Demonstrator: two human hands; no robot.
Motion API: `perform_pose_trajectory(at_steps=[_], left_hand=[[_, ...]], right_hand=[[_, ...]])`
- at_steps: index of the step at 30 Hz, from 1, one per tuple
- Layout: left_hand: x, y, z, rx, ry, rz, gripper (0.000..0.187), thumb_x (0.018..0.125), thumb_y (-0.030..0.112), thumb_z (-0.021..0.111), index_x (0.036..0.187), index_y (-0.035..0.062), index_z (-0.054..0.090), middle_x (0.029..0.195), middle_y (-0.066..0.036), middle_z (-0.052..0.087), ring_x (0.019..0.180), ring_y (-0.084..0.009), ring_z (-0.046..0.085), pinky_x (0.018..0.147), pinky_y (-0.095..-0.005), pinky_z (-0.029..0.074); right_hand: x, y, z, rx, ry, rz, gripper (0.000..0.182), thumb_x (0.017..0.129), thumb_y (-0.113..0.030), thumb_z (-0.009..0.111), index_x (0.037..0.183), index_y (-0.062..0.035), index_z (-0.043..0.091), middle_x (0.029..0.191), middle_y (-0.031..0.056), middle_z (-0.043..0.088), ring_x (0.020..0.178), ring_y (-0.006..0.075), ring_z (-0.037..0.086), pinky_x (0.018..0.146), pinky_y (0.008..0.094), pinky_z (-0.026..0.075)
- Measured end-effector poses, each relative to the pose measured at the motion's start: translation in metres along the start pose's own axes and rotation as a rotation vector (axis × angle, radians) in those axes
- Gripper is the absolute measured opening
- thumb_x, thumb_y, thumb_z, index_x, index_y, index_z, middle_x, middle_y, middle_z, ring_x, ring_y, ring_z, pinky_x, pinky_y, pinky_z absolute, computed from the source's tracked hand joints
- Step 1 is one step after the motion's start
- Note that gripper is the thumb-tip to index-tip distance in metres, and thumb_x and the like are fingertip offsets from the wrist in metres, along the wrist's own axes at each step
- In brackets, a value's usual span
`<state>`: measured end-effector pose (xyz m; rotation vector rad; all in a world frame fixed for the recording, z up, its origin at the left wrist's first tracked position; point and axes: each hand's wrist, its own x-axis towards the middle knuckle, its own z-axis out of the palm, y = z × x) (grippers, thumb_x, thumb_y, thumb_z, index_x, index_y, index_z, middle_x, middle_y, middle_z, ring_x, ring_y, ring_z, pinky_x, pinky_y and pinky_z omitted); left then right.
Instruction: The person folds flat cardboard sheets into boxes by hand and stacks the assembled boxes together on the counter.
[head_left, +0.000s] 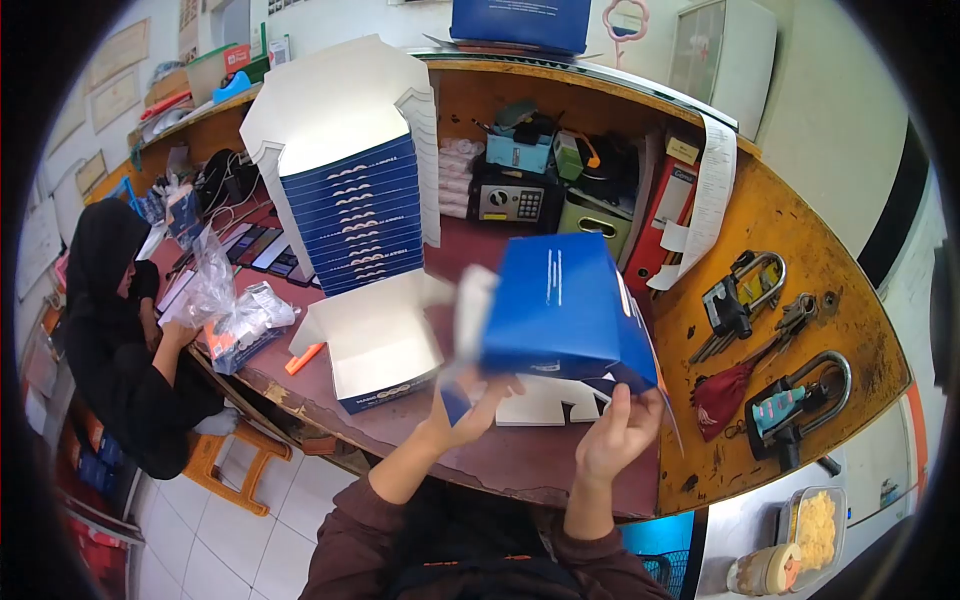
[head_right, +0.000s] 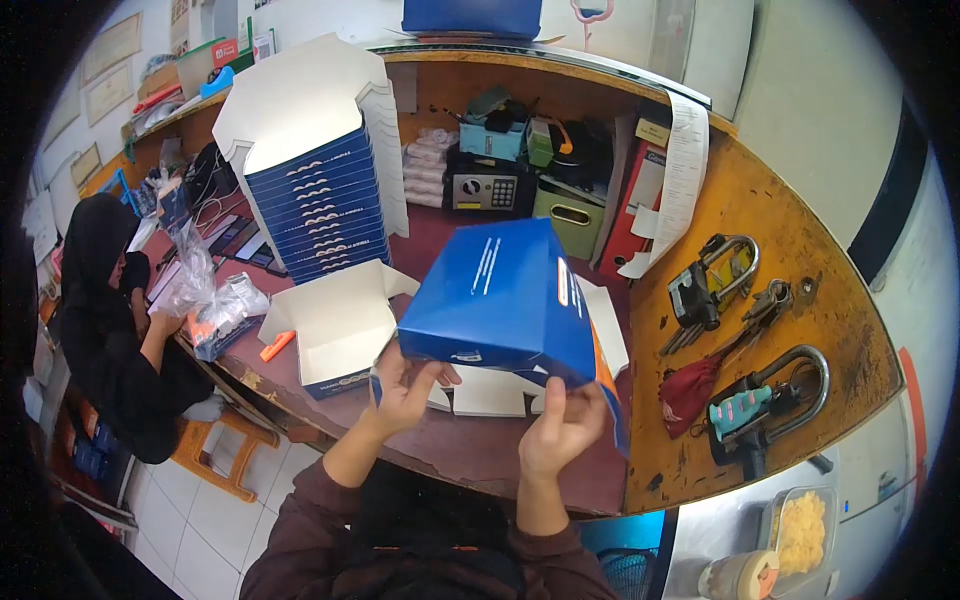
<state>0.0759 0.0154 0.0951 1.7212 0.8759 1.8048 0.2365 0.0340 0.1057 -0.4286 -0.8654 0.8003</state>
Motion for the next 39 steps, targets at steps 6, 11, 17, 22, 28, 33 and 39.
perform_pose_trajectory(at_steps=[6,11,17,22,28,33,39], left_hand=[[-0.006,0.007,0.042,-0.262,0.175,-0.016,0.055,0.079,-0.007,0.053,0.124,-0.0022,0.021,0.089,-0.014,0.055,0.057,-0.014,0.055,0.046,-0.0237,0.047],[-0.005,-0.005,0.02,-0.358,0.085,-0.272,0.028,0.087,0.011,0.05,0.112,0.0008,0.043,0.094,-0.01,0.055,0.067,-0.0117,0.055,0.055,-0.0251,0.045],[-0.004,0.012,0.011,-0.846,0.244,-0.487,0.015,0.084,0.013,0.057,0.096,0.0034,0.059,0.084,-0.003,0.058,0.079,-0.0081,0.051,0.068,-0.0239,0.04],[-0.019,0.005,0.023,-0.083,0.338,-0.545,0.018,0.081,0.016,0.065,0.073,0.0002,0.064,0.059,0.0,0.056,0.048,-0.0047,0.045,0.044,-0.0182,0.034],[-0.019,0.02,0.005,-0.19,0.051,-0.63,0.044,0.091,0.03,0.049,0.069,-0.0037,0.065,0.051,-0.002,0.052,0.036,-0.0059,0.041,0.037,-0.0179,0.03],[-0.03,0.014,-0.013,-0.489,-0.17,-0.681,0.043,0.093,0.034,0.038,0.103,-0.0039,0.055,0.07,-0.007,0.056,0.044,-0.0113,0.049,0.041,-0.0208,0.04],[-0.027,0.019,0.003,-0.651,0.185,-0.779,0.027,0.088,0.03,0.053,0.08,0.0041,0.056,0.06,-0.002,0.053,0.042,-0.0115,0.047,0.04,-0.0222,0.037]], right_hand=[[-0.036,-0.004,0.045,0.483,0.067,0.425,0.024,0.082,-0.004,0.056,0.106,-0.0067,0.054,0.096,0.0055,0.06,0.082,0.016,0.057,0.077,0.0261,0.045],[-0.013,0.004,0.02,0.669,-0.184,0.595,0.027,0.081,-0.001,0.057,0.107,-0.0101,0.054,0.095,0.0029,0.06,0.08,0.0142,0.056,0.071,0.0234,0.043],[-0.019,0.015,0.027,0.207,0.059,0.188,0.042,0.077,0.005,0.058,0.117,-0.0058,0.047,0.109,0.007,0.055,0.102,0.0189,0.051,0.094,0.0334,0.037],[-0.036,0.002,0.047,0.488,-0.061,0.42,0.039,0.079,0.0,0.058,0.116,-0.0053,0.047,0.101,0.0073,0.058,0.091,0.0183,0.056,0.083,0.033,0.045],[-0.026,0.019,0.025,0.449,-0.138,0.794,0.029,0.082,-0.005,0.056,0.111,-0.004,0.048,0.092,0.0089,0.06,0.084,0.0202,0.059,0.07,0.0301,0.051],[-0.025,0.014,0.029,0.391,-0.119,0.564,0.026,0.084,-0.004,0.053,0.109,-0.0077,0.051,0.101,0.0076,0.06,0.087,0.0181,0.06,0.079,0.0325,0.049],[-0.041,0.022,0.031,0.179,-0.153,0.446,0.034,0.081,0.0,0.055,0.115,-0.0049,0.049,0.103,0.0084,0.059,0.092,0.0194,0.057,0.081,0.0327,0.047]])
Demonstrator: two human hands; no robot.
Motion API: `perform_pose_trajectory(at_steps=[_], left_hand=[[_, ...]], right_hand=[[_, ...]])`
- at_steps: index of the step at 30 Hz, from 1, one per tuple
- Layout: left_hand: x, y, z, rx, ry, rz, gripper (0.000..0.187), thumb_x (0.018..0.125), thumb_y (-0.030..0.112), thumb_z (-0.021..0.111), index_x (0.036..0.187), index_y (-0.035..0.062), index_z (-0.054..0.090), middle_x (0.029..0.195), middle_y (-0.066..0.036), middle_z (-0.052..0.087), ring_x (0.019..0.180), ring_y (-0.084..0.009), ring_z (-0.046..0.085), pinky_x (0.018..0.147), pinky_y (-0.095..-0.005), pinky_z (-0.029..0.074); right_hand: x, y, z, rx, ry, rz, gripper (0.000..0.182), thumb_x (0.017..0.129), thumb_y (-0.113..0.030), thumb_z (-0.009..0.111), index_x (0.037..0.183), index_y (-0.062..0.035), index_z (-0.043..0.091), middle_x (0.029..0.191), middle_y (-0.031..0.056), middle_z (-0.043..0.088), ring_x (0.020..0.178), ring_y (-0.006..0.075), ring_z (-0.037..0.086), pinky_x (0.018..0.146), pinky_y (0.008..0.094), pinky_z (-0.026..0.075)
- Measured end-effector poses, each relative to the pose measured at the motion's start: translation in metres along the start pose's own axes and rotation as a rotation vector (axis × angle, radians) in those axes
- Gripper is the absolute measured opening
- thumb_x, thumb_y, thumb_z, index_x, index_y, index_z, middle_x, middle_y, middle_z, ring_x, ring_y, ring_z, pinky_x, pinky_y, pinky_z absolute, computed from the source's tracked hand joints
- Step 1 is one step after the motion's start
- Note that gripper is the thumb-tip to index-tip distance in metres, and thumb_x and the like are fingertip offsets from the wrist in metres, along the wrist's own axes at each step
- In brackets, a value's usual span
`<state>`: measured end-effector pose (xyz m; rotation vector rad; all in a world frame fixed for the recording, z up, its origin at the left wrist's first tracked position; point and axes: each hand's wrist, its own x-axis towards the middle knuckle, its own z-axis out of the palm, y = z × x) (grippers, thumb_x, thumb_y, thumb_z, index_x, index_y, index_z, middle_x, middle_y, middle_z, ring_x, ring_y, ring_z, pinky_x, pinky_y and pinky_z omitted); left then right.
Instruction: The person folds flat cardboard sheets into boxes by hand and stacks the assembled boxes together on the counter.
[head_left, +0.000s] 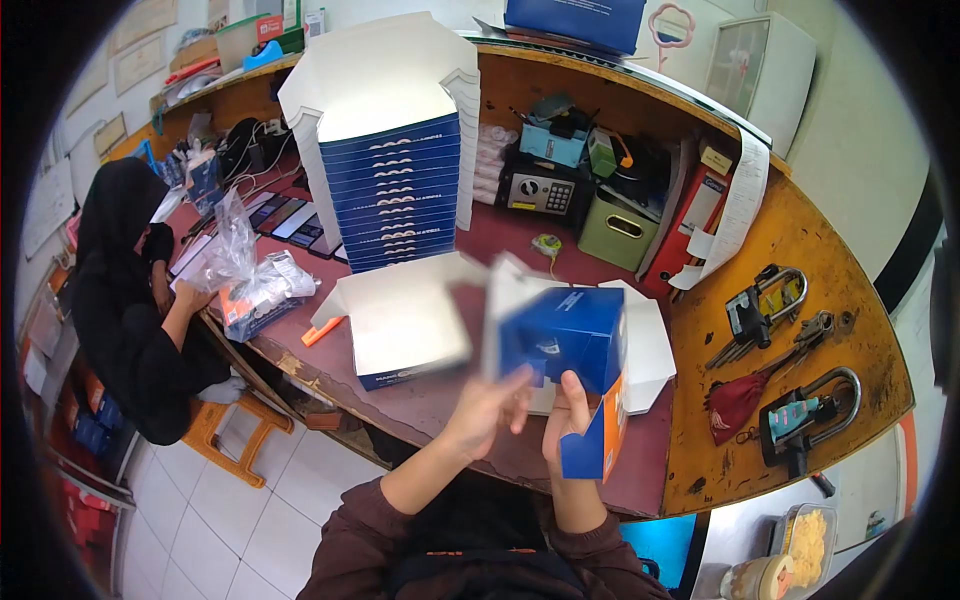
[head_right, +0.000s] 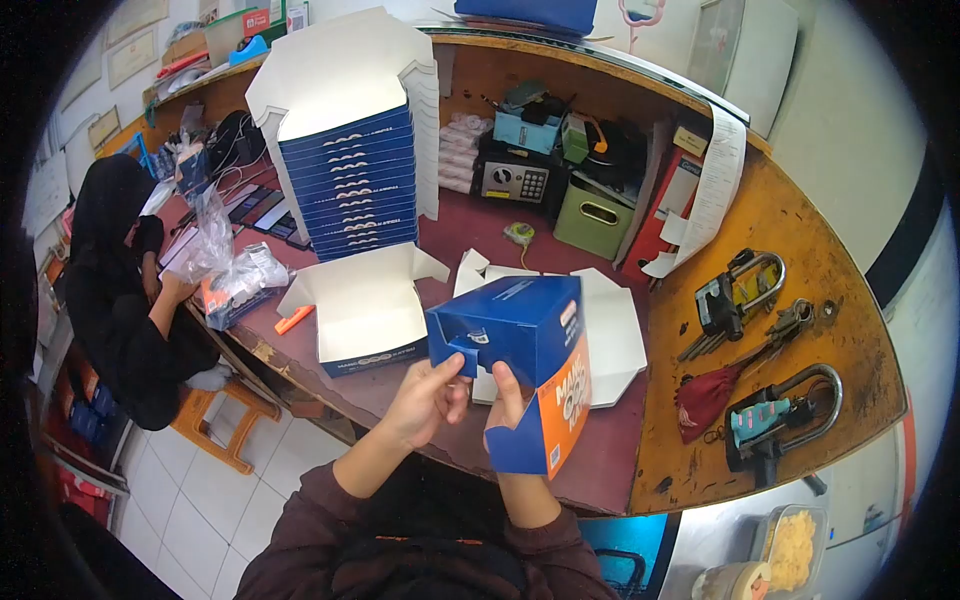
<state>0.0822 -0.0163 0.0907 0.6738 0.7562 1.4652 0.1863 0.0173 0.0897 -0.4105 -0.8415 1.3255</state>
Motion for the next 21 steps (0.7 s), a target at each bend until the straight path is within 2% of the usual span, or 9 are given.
perform_pose_trajectory(at_steps=[3,9,11,13,15,16,18,19,21], left_hand=[[-0.007,0.003,0.006,0.105,0.159,0.137,0.021,0.083,0.022,0.062,0.072,0.0051,0.057,0.049,0.001,0.048,0.036,-0.0077,0.042,0.037,-0.0202,0.033],[-0.014,0.004,-0.001,0.254,0.119,0.164,0.019,0.08,0.018,0.066,0.07,0.0047,0.059,0.046,0.002,0.047,0.033,-0.0034,0.037,0.033,-0.0177,0.028],[-0.01,0.006,0.006,0.185,0.141,0.163,0.019,0.08,0.019,0.066,0.07,0.0048,0.059,0.046,0.002,0.047,0.033,-0.0034,0.037,0.033,-0.0178,0.028],[-0.006,0.005,0.007,0.117,0.163,0.171,0.019,0.081,0.019,0.065,0.07,0.005,0.059,0.046,0.002,0.048,0.033,-0.0035,0.037,0.033,-0.018,0.029],[-0.003,0.003,0.002,0.138,0.183,0.136,0.021,0.081,0.022,0.065,0.07,0.0045,0.059,0.046,0.001,0.049,0.033,-0.0041,0.039,0.034,-0.0179,0.03],[-0.005,0.005,-0.001,0.139,0.186,0.134,0.021,0.081,0.022,0.065,0.07,0.0045,0.059,0.046,0.001,0.049,0.033,-0.0041,0.039,0.034,-0.0179,0.03],[-0.011,0.015,-0.009,0.44,-0.029,-0.16,0.029,0.075,0.029,0.07,0.069,0.0038,0.058,0.047,-0.003,0.052,0.033,-0.0082,0.043,0.035,-0.0204,0.035],[-0.019,0.018,-0.012,0.437,-0.031,-0.155,0.029,0.075,0.029,0.07,0.069,0.0038,0.058,0.047,-0.003,0.052,0.033,-0.0082,0.043,0.035,-0.0204,0.035],[-0.042,0.024,-0.012,1.441,0.117,0.585,0.036,0.067,0.034,0.075,0.07,0.0026,0.058,0.051,-0.007,0.056,0.037,-0.0134,0.049,0.038,-0.0241,0.039]], right_hand=[[0.0,0.0,0.002,-0.039,0.011,-0.108,0.035,0.08,0.001,0.054,0.115,-0.0047,0.05,0.105,0.009,0.058,0.094,0.0202,0.057,0.084,0.0347,0.046],[0.005,-0.013,-0.003,0.147,-0.123,0.066,0.036,0.081,0.001,0.051,0.116,-0.0054,0.049,0.108,0.0089,0.057,0.099,0.0208,0.055,0.088,0.0377,0.044],[-0.002,0.0,0.0,0.191,-0.114,0.124,0.035,0.083,-0.002,0.05,0.118,-0.0071,0.047,0.11,0.0081,0.056,0.099,0.0205,0.055,0.089,0.0384,0.043],[-0.008,0.013,0.005,0.409,-0.074,0.222,0.034,0.086,-0.004,0.048,0.12,-0.0099,0.046,0.112,0.0069,0.055,0.099,0.0201,0.055,0.091,0.0381,0.042],[-0.006,0.01,0.003,0.464,-0.041,0.252,0.034,0.082,0.001,0.053,0.114,-0.0046,0.047,0.108,0.0083,0.056,0.099,0.0178,0.053,0.091,0.0341,0.04],[-0.001,0.009,-0.001,0.356,-0.067,0.261,0.035,0.081,0.002,0.055,0.114,-0.0049,0.047,0.107,0.0075,0.055,0.098,0.0172,0.053,0.091,0.0335,0.039],[0.01,0.007,-0.001,0.074,-0.066,0.098,0.031,0.082,-0.001,0.053,0.112,-0.006,0.048,0.103,0.0092,0.057,0.091,0.0191,0.057,0.085,0.0331,0.045],[0.013,0.001,0.0,-0.015,-0.041,0.067,0.03,0.079,0.001,0.057,0.108,-0.0044,0.05,0.101,0.0087,0.057,0.092,0.0173,0.055,0.083,0.0307,0.045],[0.017,-0.017,0.003,-0.258,-0.141,0.042,0.028,0.078,-0.001,0.06,0.104,-0.0046,0.052,0.102,0.0082,0.056,0.094,0.0161,0.054,0.083,0.0299,0.045]])
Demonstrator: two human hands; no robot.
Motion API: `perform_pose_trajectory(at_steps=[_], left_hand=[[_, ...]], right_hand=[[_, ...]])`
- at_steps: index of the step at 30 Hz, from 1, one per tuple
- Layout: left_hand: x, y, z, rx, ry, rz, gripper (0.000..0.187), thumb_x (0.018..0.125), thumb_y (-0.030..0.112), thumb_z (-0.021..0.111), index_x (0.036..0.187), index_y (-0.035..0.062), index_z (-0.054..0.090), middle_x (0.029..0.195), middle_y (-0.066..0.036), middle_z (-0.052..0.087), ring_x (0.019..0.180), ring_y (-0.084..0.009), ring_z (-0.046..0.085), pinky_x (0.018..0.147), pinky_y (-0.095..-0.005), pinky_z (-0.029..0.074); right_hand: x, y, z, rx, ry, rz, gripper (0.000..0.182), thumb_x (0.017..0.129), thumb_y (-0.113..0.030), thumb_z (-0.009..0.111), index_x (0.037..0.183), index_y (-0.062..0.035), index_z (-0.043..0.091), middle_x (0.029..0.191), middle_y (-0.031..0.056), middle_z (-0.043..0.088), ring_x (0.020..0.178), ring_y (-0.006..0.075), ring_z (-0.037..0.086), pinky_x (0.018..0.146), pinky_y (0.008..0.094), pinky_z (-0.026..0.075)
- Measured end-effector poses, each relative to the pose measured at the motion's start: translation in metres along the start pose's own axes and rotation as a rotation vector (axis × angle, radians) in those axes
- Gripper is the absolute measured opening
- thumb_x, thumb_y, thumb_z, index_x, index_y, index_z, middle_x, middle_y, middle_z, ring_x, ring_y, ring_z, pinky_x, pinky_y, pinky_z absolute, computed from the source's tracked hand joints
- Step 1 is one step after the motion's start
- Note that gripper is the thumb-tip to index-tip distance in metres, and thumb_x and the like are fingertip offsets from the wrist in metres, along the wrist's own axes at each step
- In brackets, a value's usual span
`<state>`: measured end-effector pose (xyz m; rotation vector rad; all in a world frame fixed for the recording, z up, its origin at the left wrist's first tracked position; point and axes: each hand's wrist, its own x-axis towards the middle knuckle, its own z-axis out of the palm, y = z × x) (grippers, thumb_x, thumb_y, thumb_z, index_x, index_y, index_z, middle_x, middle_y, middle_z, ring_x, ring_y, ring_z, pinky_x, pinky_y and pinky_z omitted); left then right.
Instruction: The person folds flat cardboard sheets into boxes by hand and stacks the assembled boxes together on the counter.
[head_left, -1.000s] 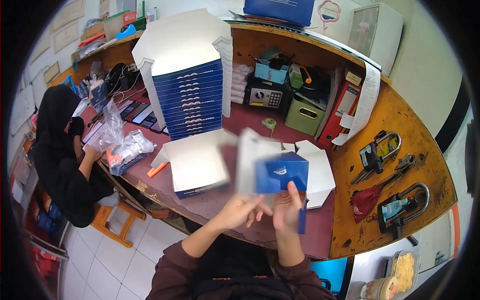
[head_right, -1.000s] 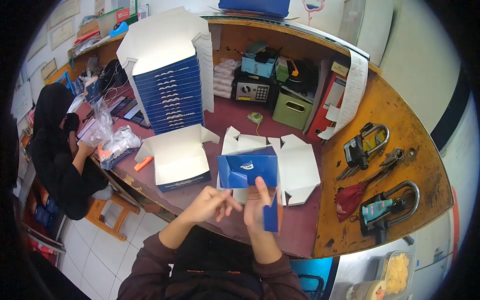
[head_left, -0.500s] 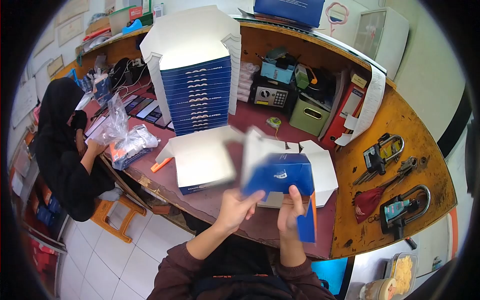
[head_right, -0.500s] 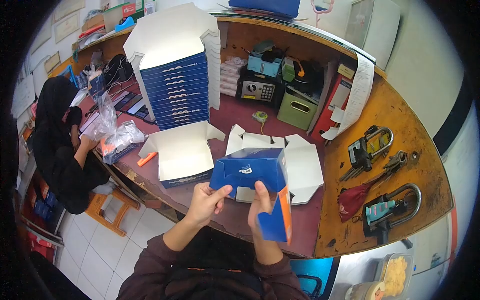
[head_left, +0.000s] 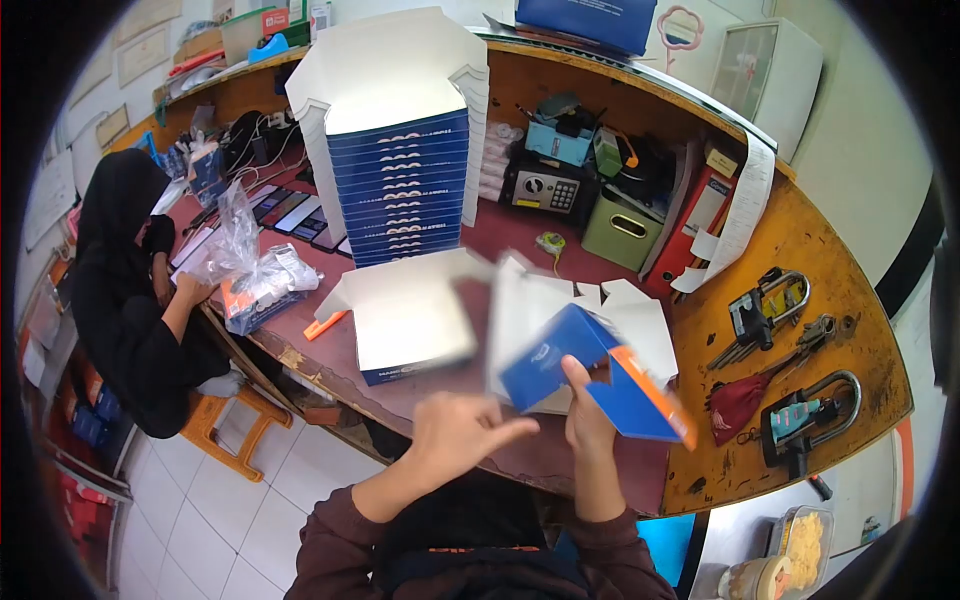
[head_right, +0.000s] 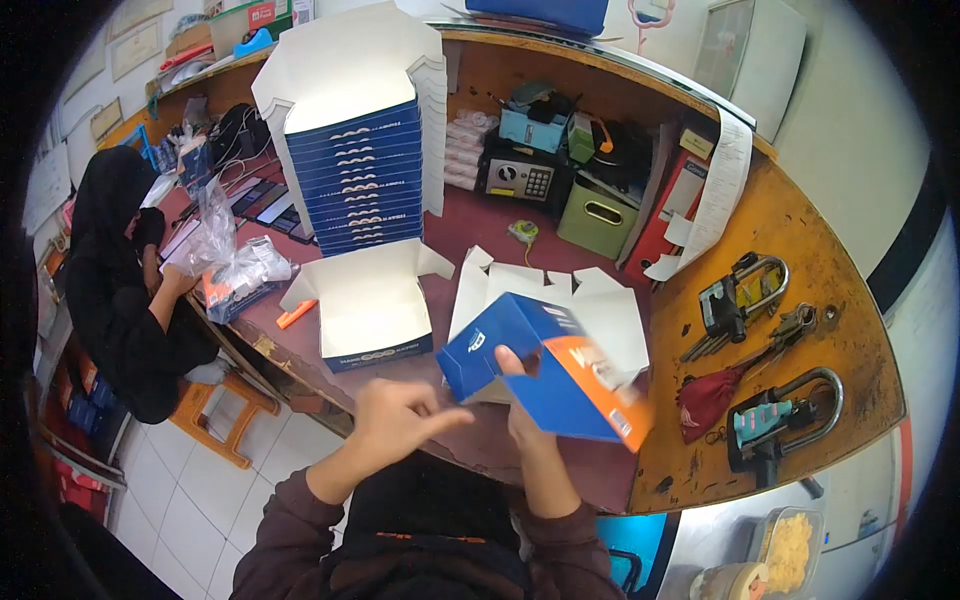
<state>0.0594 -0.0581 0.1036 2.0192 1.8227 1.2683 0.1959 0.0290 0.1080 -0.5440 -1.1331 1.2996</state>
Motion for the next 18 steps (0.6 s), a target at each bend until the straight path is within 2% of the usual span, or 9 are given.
perform_pose_trajectory(at_steps=[2,4,5,9,12,13,15,16,18], left_hand=[[0.007,0.006,-0.008,0.083,0.067,-0.109,0.046,0.06,0.034,0.078,0.087,0.0018,0.058,0.067,-0.013,0.062,0.052,-0.0193,0.058,0.05,-0.0267,0.045],[0.017,-0.003,-0.001,-0.02,0.226,0.076,0.054,0.065,0.029,0.076,0.106,0.0023,0.052,0.085,-0.015,0.062,0.07,-0.0197,0.061,0.064,-0.0274,0.047],[0.015,-0.032,0.011,-0.376,-0.092,-0.124,0.057,0.072,0.025,0.07,0.117,0.0021,0.045,0.101,-0.014,0.058,0.084,-0.0204,0.06,0.077,-0.0299,0.047],[0.005,-0.055,0.013,-1.139,-0.222,-0.705,0.055,0.081,0.021,0.062,0.124,-0.0002,0.036,0.111,-0.015,0.052,0.086,-0.0234,0.06,0.066,-0.0341,0.054],[-0.02,-0.062,-0.001,-1.179,-0.188,-0.526,0.06,0.081,0.02,0.062,0.127,-0.0004,0.031,0.11,-0.016,0.052,0.082,-0.0218,0.061,0.058,-0.0327,0.055],[-0.026,-0.073,-0.023,-0.908,-0.302,-0.467,0.059,0.08,0.02,0.063,0.126,-0.0021,0.033,0.114,-0.016,0.05,0.082,-0.0205,0.062,0.06,-0.0313,0.055],[-0.04,-0.105,-0.055,-0.094,-0.005,-0.129,0.038,0.075,0.01,0.063,0.111,0.0021,0.054,0.116,-0.011,0.052,0.074,-0.016,0.062,0.063,-0.029,0.051],[-0.042,-0.107,-0.069,0.182,0.113,-0.201,0.036,0.071,0.004,0.06,0.106,0.0063,0.058,0.113,-0.007,0.055,0.071,-0.0185,0.062,0.063,-0.0306,0.049],[-0.047,-0.146,-0.083,0.471,0.093,-0.054,0.033,0.071,0.004,0.054,0.103,0.0088,0.057,0.109,-0.004,0.055,0.081,-0.0254,0.06,0.064,-0.0347,0.049]], right_hand=[[-0.003,0.004,-0.019,-0.231,-0.212,-0.009,0.029,0.079,-0.004,0.06,0.107,-0.0033,0.051,0.104,0.0079,0.056,0.096,0.0168,0.054,0.085,0.0312,0.044],[-0.008,0.004,-0.009,-0.629,-0.458,-0.25,0.031,0.08,-0.014,0.06,0.107,-0.0015,0.052,0.099,0.0103,0.057,0.093,0.023,0.055,0.085,0.0351,0.043],[-0.011,0.004,-0.004,-0.791,-0.552,-0.404,0.033,0.081,-0.02,0.06,0.107,-0.0006,0.052,0.097,0.0115,0.058,0.092,0.0262,0.056,0.086,0.037,0.042],[-0.025,-0.014,0.024,-1.314,-0.739,-0.35,0.027,0.075,-0.028,0.064,0.086,-0.0033,0.059,0.082,0.0117,0.06,0.082,0.0285,0.058,0.084,0.0407,0.04],[-0.029,0.001,0.031,-1.576,-0.775,-0.554,0.019,0.075,-0.025,0.062,0.072,-0.0058,0.061,0.075,0.0081,0.06,0.074,0.0225,0.058,0.075,0.0377,0.04],[-0.026,0.001,0.035,-1.569,-0.841,-0.534,0.019,0.076,-0.024,0.061,0.072,-0.0057,0.061,0.074,0.0075,0.059,0.072,0.022,0.058,0.072,0.037,0.04],[-0.017,-0.006,0.047,-1.543,-0.917,-0.522,0.02,0.077,-0.024,0.059,0.071,-0.0052,0.06,0.072,0.0069,0.059,0.068,0.0213,0.058,0.065,0.0358,0.039],[-0.014,-0.004,0.054,-1.538,-0.917,-0.516,0.02,0.077,-0.024,0.059,0.071,-0.0052,0.06,0.072,0.0069,0.059,0.068,0.0213,0.058,0.065,0.0358,0.039],[-0.015,0.004,0.074,-1.425,-1.009,-0.467,0.021,0.078,-0.024,0.058,0.072,-0.0047,0.06,0.071,0.0077,0.059,0.065,0.0225,0.059,0.065,0.0357,0.04]])
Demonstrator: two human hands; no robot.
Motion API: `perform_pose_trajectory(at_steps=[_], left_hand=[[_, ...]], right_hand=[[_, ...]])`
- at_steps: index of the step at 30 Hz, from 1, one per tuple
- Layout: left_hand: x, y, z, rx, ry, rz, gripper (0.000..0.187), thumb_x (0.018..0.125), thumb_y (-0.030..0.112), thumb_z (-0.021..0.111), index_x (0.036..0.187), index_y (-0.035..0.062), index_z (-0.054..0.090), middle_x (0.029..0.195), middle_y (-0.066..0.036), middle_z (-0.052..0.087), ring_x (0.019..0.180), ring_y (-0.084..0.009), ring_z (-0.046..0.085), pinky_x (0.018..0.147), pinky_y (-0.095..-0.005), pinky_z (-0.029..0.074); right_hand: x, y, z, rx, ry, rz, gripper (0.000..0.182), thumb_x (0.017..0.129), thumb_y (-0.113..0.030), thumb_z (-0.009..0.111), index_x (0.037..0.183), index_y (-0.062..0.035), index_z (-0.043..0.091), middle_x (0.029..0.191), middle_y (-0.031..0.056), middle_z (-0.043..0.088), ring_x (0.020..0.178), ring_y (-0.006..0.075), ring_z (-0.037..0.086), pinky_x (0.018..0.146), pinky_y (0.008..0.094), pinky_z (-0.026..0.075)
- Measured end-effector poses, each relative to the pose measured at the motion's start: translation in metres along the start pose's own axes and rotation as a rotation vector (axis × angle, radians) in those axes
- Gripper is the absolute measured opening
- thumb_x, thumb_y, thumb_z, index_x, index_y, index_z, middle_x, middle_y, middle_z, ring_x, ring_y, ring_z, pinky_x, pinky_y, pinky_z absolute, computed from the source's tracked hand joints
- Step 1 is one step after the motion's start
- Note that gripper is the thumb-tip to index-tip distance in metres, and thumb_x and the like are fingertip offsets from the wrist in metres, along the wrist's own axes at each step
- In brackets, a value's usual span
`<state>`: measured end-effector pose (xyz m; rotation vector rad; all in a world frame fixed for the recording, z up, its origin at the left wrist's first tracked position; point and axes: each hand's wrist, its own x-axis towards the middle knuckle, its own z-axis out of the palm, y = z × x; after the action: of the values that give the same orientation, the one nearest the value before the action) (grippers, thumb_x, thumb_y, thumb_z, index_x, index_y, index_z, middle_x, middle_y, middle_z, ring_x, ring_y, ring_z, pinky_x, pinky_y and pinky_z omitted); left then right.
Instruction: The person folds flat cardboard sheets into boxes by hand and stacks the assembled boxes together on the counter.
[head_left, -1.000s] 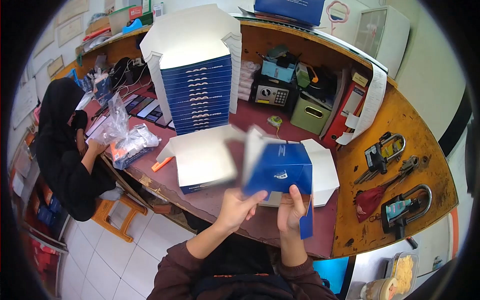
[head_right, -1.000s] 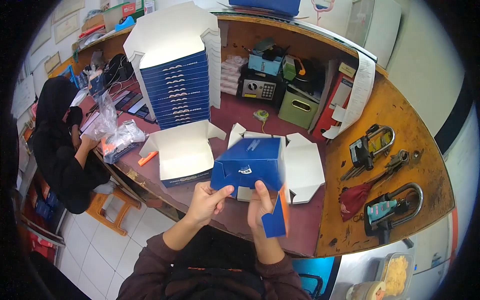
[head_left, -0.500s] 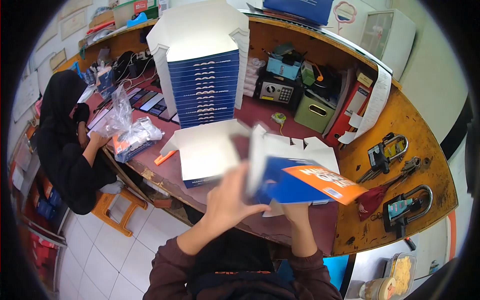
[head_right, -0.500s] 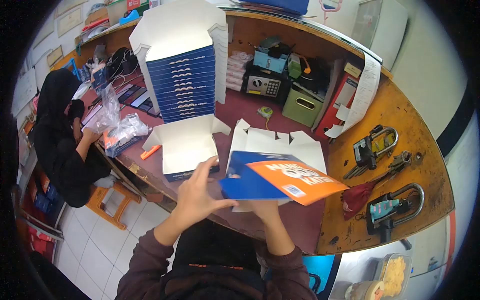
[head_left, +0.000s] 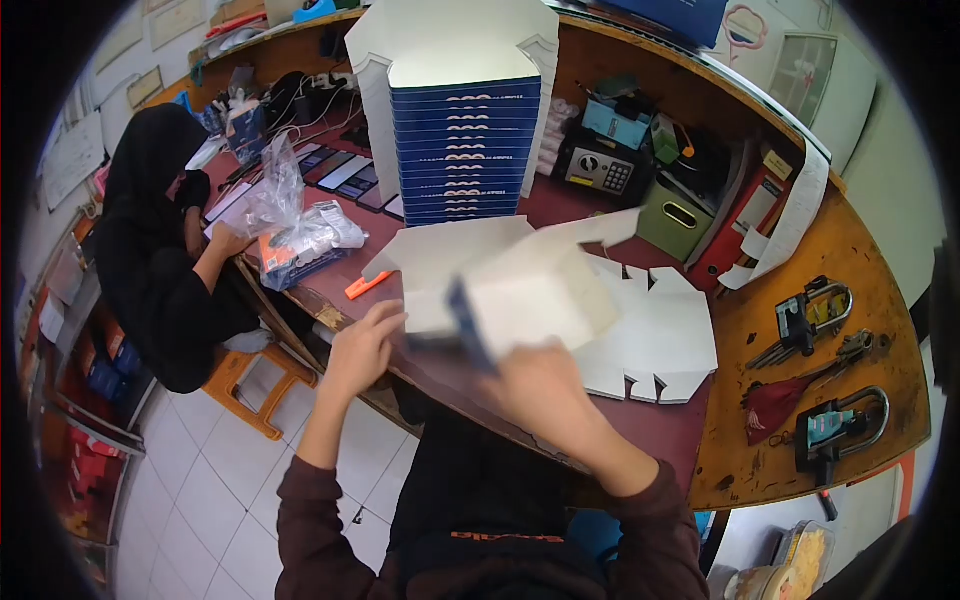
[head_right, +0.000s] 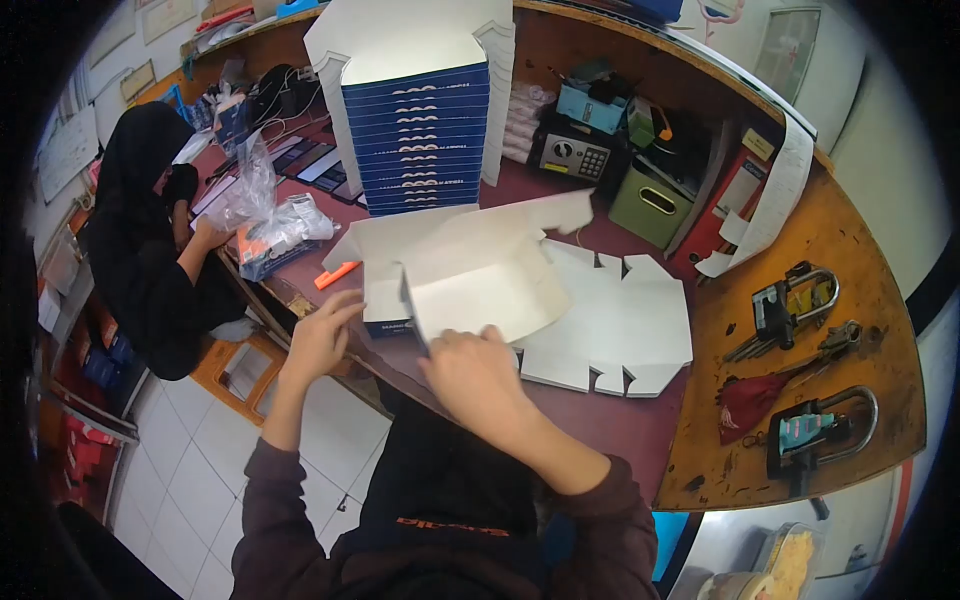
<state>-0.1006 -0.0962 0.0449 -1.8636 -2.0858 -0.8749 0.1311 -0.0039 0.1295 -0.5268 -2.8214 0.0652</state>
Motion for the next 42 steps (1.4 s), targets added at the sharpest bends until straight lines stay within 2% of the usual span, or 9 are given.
perform_pose_trajectory(at_steps=[5,8,14,16,19,32,35,37,42], left_hand=[[-0.011,-0.029,0.024,0.112,-0.034,0.193,0.007,0.067,0.008,0.06,0.073,0.0066,0.059,0.083,-0.008,0.058,0.066,-0.0269,0.058,0.054,-0.0386,0.046],[-0.019,-0.029,0.035,0.104,-0.03,0.306,0.009,0.064,0.008,0.061,0.06,0.0061,0.054,0.068,-0.009,0.054,0.055,-0.0259,0.054,0.049,-0.0386,0.044],[-0.011,-0.004,0.035,-0.062,0.174,0.383,0.009,0.063,0.008,0.061,0.067,0.0088,0.053,0.064,-0.004,0.052,0.052,-0.019,0.053,0.045,-0.031,0.044],[-0.012,-0.001,0.036,-0.104,0.212,0.377,0.009,0.063,0.009,0.061,0.065,0.0086,0.052,0.062,-0.003,0.048,0.051,-0.0186,0.053,0.045,-0.0303,0.044],[-0.017,-0.006,0.044,-0.079,0.119,0.361,0.012,0.063,0.007,0.064,0.075,0.0098,0.063,0.072,-0.001,0.058,0.056,-0.0166,0.057,0.045,-0.0278,0.045],[-0.023,0.001,0.045,-0.012,0.182,0.32,0.014,0.063,0.007,0.063,0.077,0.011,0.065,0.073,-0.001,0.059,0.054,-0.0149,0.057,0.044,-0.0264,0.044],[-0.021,0.003,0.047,-0.024,0.257,0.333,0.006,0.062,0.011,0.062,0.067,0.012,0.059,0.068,-0.002,0.055,0.053,-0.0162,0.056,0.043,-0.0282,0.045],[-0.023,0.002,0.046,-0.049,0.177,0.314,0.015,0.064,0.007,0.063,0.078,0.0101,0.065,0.073,0.0,0.059,0.056,-0.0148,0.058,0.046,-0.0257,0.044],[-0.02,0.0,0.045,-0.159,0.166,0.312,0.016,0.063,0.005,0.065,0.079,0.0088,0.064,0.074,0.0,0.059,0.057,-0.0157,0.058,0.047,-0.026,0.045]], right_hand=[[0.047,-0.033,0.024,0.102,0.035,-0.131,0.021,0.079,-0.024,0.058,0.072,-0.0036,0.061,0.07,0.0104,0.06,0.065,0.0245,0.061,0.064,0.0361,0.043],[0.069,-0.032,0.024,0.253,-0.002,-0.144,0.03,0.077,-0.028,0.06,0.072,0.0017,0.06,0.075,0.0193,0.061,0.07,0.0347,0.06,0.064,0.0439,0.048],[0.085,0.006,0.04,0.243,-0.196,-0.083,0.031,0.078,-0.029,0.057,0.075,0.0012,0.06,0.077,0.0202,0.061,0.077,0.0362,0.059,0.071,0.0424,0.047],[0.082,0.009,0.047,0.239,-0.134,-0.123,0.024,0.076,-0.023,0.061,0.072,0.0009,0.062,0.074,0.019,0.062,0.069,0.0331,0.061,0.064,0.0386,0.048],[0.073,0.001,0.05,0.085,-0.062,-0.16,0.02,0.077,-0.02,0.06,0.07,-0.0012,0.061,0.071,0.0148,0.06,0.064,0.031,0.06,0.063,0.0362,0.046],[0.072,0.008,0.052,0.162,-0.012,-0.255,0.021,0.076,-0.02,0.061,0.069,-0.0002,0.059,0.07,0.0132,0.059,0.064,0.0291,0.06,0.062,0.0365,0.047],[0.073,0.009,0.056,0.139,-0.032,-0.218,0.021,0.077,-0.02,0.06,0.069,-0.0005,0.059,0.07,0.013,0.06,0.065,0.0286,0.06,0.062,0.0366,0.047],[0.074,0.007,0.055,0.121,-0.048,-0.195,0.021,0.077,-0.021,0.06,0.069,-0.0011,0.06,0.07,0.0123,0.06,0.065,0.0277,0.061,0.062,0.0368,0.047],[0.074,0.002,0.056,0.072,-0.08,-0.18,0.021,0.078,-0.02,0.058,0.068,-0.0013,0.061,0.07,0.0131,0.06,0.063,0.0269,0.062,0.059,0.0358,0.048]])
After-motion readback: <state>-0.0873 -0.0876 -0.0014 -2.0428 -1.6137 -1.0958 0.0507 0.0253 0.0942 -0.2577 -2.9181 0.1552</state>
